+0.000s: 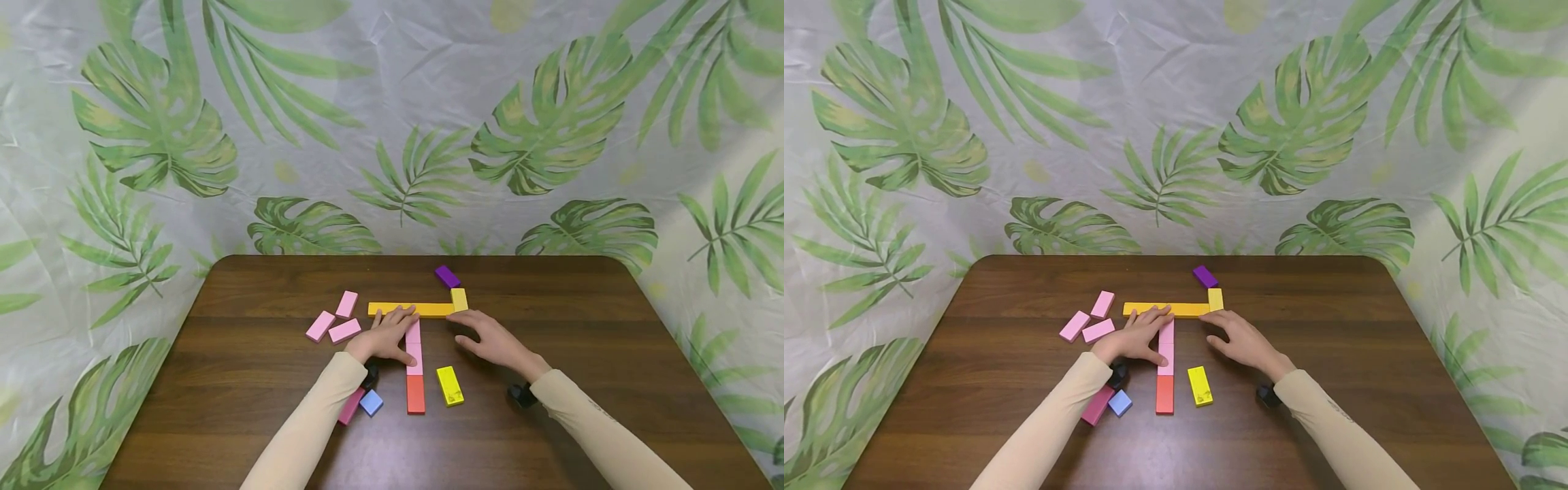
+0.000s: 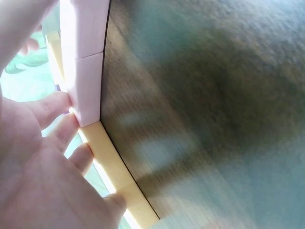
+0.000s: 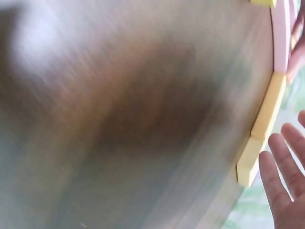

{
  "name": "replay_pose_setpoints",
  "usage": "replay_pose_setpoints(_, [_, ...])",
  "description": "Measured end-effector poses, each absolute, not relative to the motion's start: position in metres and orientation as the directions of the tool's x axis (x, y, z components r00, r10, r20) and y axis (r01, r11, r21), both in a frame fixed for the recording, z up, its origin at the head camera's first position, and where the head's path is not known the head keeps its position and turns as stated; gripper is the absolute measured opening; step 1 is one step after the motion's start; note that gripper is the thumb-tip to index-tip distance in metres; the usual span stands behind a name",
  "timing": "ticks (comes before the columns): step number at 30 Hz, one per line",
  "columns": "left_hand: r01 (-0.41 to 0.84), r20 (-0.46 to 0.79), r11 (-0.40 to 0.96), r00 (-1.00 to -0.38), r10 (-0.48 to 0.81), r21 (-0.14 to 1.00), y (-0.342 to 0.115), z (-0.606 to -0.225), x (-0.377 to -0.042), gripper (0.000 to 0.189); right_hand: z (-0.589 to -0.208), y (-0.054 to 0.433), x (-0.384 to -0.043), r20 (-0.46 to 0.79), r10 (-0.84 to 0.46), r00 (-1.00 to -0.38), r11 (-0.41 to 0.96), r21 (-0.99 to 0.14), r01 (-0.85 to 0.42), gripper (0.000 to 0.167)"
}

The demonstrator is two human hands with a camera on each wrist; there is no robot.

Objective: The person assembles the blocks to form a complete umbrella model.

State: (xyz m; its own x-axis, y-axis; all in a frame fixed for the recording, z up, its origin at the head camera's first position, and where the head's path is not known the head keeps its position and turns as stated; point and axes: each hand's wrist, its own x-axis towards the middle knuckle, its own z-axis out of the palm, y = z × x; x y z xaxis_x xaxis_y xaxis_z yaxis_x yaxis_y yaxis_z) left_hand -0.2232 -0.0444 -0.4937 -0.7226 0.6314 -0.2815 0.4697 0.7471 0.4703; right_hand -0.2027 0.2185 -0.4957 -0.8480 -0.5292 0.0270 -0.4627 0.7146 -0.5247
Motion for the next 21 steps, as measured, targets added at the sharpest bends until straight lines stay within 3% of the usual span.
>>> replay_pose_setpoints(15, [0.467, -0.286, 0.751, -0.723, 0.628, 0.467, -0.044, -0.495, -0.224, 0.093, -0.5, 0.206, -0.16, 0.001, -0.643, -0.765, 0.655, -0.516, -0.551, 0.044])
replay_pose_setpoints(21, [0.469, -0.283, 0.751, -0.725, 0.628, 0.465, -0.044, -0.494, -0.224, 0.093, -0.502, 0.201, -0.148, -0.029, -0.654, -0.756, 0.67, -0.486, -0.561, 0.052])
